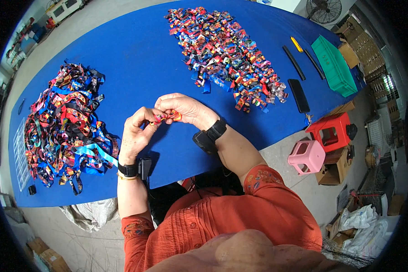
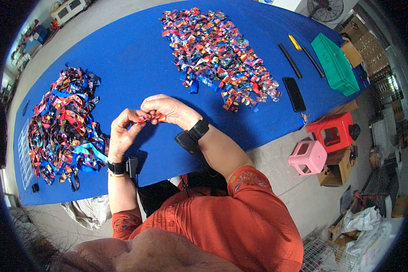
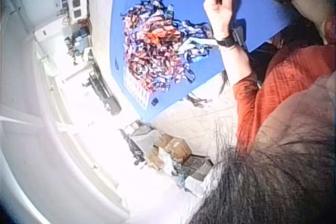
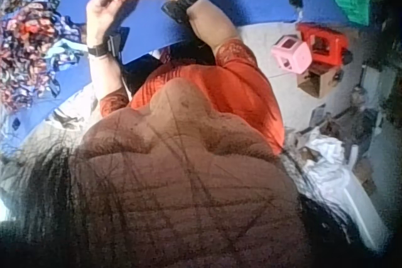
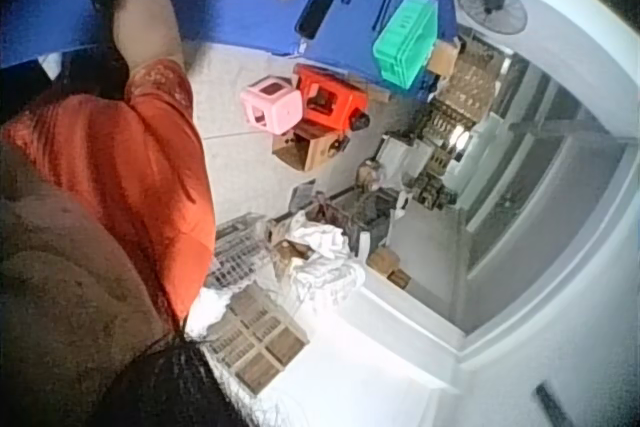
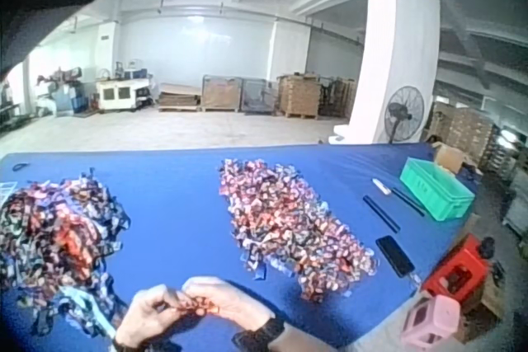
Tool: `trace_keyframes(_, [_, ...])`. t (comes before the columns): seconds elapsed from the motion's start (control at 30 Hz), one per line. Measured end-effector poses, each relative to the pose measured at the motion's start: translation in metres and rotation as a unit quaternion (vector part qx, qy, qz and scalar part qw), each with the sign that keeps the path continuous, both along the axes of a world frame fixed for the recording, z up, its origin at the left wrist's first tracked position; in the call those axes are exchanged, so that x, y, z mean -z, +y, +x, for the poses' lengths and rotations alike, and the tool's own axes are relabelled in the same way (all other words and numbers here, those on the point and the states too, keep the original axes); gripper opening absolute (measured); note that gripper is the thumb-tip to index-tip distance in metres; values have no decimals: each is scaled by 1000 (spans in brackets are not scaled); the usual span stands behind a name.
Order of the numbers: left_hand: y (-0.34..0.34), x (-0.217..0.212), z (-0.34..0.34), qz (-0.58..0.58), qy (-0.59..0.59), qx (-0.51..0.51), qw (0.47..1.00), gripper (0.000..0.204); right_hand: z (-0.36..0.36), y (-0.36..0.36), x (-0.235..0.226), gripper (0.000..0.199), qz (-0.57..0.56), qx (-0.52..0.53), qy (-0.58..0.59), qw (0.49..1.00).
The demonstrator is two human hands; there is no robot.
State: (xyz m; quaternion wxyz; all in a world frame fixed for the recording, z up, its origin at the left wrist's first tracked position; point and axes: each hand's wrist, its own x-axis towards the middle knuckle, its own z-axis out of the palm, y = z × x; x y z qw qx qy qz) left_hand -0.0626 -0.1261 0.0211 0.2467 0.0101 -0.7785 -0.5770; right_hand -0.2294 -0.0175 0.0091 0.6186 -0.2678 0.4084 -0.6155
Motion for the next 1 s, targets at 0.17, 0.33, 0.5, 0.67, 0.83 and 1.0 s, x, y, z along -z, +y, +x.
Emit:
trace_keyframes(0.17, [1, 2, -4, -67, 31, -32, 997, 17, -2, -1, 1, 15, 3, 10, 6, 1000])
trace_keyframes(0.33, [4, 1, -7, -114, 53, -72, 989, 16, -4, 0, 3, 14, 23, 9, -26, 999])
trace_keyframes(0.5, [5, 1, -5, -127, 69, -92, 985, 17, -2, -3, 3, 16, 24, 8, -36, 999])
trace_keyframes(0.67, [5, 1, -9, -165, 113, -136, 970, 17, -2, -3, 2, 19, 15, 12, -25, 1000])
trace_keyframes(0.83, [6, -4, -7, -187, 130, -157, 961, 18, 0, -5, 7, 21, 10, -3, -48, 999])
trace_keyframes(1.0, [7, -6, -8, -203, 144, -158, 956, 18, 1, -1, 2, 23, -9, -2, -36, 999])
